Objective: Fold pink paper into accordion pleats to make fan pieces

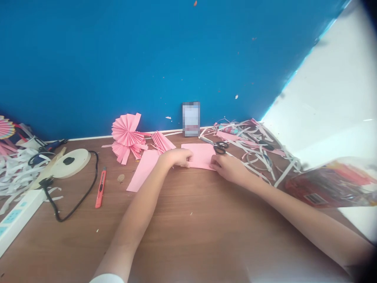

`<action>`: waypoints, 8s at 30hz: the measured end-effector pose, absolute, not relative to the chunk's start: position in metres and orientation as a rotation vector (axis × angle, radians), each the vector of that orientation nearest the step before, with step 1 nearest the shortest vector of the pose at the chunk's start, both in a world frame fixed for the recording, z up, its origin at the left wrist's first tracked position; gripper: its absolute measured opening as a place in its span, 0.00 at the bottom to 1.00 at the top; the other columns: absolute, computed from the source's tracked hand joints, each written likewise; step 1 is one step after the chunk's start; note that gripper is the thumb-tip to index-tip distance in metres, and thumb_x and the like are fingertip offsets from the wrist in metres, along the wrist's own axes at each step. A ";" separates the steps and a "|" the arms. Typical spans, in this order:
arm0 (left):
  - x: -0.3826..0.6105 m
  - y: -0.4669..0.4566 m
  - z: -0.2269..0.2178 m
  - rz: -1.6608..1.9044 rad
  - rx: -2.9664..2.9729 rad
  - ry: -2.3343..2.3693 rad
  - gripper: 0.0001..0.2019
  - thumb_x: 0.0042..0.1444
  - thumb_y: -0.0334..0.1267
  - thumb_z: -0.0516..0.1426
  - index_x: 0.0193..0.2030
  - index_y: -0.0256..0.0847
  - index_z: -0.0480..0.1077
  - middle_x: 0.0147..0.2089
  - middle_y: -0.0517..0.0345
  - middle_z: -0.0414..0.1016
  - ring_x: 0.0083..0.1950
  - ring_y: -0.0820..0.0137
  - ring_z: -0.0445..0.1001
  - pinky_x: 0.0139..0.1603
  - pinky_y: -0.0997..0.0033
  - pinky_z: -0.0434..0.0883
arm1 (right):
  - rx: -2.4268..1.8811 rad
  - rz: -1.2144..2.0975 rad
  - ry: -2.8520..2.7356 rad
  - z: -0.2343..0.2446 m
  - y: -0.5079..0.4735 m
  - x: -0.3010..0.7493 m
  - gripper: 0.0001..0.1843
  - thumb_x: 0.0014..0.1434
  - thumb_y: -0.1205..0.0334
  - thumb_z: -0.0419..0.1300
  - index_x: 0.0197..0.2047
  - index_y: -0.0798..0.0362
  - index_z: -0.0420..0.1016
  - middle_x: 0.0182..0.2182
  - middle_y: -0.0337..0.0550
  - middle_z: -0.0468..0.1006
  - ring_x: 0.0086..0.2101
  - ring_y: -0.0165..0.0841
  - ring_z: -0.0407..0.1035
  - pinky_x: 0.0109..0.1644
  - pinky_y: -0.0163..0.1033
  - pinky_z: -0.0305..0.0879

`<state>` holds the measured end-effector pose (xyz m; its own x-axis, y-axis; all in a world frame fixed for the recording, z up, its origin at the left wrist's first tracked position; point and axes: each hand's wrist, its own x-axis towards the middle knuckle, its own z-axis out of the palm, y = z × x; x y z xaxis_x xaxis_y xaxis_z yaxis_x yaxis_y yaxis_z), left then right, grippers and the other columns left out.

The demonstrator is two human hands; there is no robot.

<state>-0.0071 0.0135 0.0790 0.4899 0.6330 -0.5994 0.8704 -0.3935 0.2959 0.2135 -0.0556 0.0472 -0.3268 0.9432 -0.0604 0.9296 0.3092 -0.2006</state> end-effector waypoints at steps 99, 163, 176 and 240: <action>0.009 0.007 0.078 -0.580 2.185 1.143 0.14 0.46 0.35 0.56 0.42 0.45 0.66 0.40 0.60 0.75 0.37 0.71 0.72 0.31 0.76 0.65 | -1.152 -0.452 -2.869 0.034 -0.080 0.195 0.19 0.60 0.73 0.50 0.55 0.55 0.62 0.41 0.50 0.68 0.40 0.40 0.61 0.36 0.40 0.55; 0.007 0.009 0.078 -0.516 2.032 1.319 0.10 0.50 0.42 0.57 0.37 0.42 0.63 0.32 0.61 0.76 0.30 0.71 0.77 0.22 0.79 0.62 | -1.417 -0.489 -2.776 0.025 -0.089 0.185 0.19 0.59 0.73 0.48 0.53 0.58 0.64 0.45 0.53 0.68 0.41 0.41 0.61 0.30 0.39 0.60; 0.015 0.009 0.067 -0.435 2.093 1.441 0.16 0.52 0.52 0.55 0.31 0.40 0.63 0.33 0.58 0.77 0.24 0.70 0.75 0.22 0.74 0.63 | -1.320 -0.713 -2.808 0.020 -0.092 0.182 0.18 0.59 0.72 0.49 0.52 0.61 0.67 0.43 0.54 0.68 0.39 0.41 0.61 0.35 0.43 0.62; -0.044 0.038 0.064 -0.379 1.722 1.037 0.12 0.46 0.41 0.64 0.35 0.38 0.70 0.31 0.60 0.74 0.28 0.75 0.73 0.30 0.75 0.74 | -1.289 -0.570 -2.864 0.025 -0.069 0.198 0.07 0.58 0.74 0.52 0.38 0.58 0.69 0.37 0.51 0.70 0.37 0.39 0.64 0.35 0.40 0.58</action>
<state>-0.0437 0.0384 0.0640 0.5757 0.4568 -0.6782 0.7866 -0.0831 0.6118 0.1978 -0.0693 0.0248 -0.6730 0.7331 0.0987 0.7150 0.6105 0.3407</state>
